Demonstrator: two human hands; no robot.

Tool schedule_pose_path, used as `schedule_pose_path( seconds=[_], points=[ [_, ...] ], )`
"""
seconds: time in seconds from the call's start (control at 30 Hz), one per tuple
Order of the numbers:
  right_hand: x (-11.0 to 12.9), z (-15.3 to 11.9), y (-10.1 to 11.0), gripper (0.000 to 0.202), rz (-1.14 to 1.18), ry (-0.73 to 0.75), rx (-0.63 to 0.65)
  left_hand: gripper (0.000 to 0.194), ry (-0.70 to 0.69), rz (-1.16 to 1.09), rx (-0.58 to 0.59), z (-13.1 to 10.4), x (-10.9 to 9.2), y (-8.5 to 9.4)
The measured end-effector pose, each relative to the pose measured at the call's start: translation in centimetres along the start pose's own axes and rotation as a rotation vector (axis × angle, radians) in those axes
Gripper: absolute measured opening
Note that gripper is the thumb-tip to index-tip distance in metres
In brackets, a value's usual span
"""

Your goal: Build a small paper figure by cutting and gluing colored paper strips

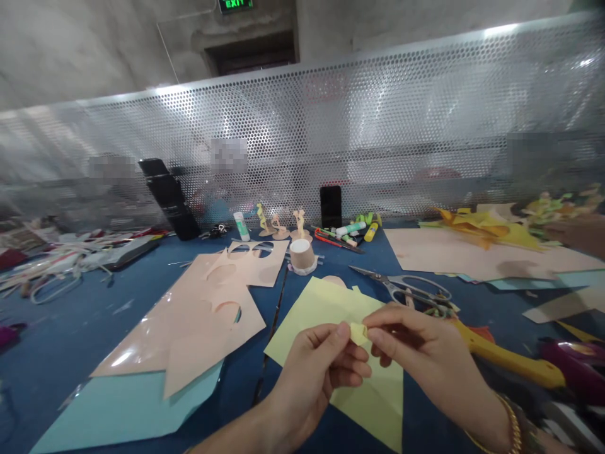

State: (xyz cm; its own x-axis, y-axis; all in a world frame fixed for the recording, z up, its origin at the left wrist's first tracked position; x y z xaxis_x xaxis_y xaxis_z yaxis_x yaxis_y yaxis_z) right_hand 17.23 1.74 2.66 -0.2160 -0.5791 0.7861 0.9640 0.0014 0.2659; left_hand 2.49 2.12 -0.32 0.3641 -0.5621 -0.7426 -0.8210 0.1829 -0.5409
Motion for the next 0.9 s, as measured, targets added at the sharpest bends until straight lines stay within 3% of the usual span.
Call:
schedule_pose_path(
  seconds=[0.4, 0.9],
  points=[
    [-1.5, -0.4, -0.5, 0.021, 0.157, -0.274, 0.101, 0.029, -0.119, 0.085, -0.056, 0.1, -0.2, 0.4],
    [-1.2, -0.6, -0.7, 0.023, 0.164, -0.300, 0.128, 0.015, -0.297, 0.259, -0.168, -0.5, -1.1, 0.3]
  ],
)
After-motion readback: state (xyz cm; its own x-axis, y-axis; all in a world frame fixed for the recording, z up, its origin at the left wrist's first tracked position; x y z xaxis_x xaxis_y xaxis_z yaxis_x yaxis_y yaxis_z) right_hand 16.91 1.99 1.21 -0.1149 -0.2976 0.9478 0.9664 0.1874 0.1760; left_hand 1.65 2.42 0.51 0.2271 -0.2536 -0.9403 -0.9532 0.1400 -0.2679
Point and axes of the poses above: each hand's wrist, its own z-axis towards the middle knuckle, its own y-axis out of the back of the hand, x = y × z, the point moved 3 cm from there along z, towards the middle knuckle, and after that the axes turned 9 degrees about y, right-handed, at the moved point
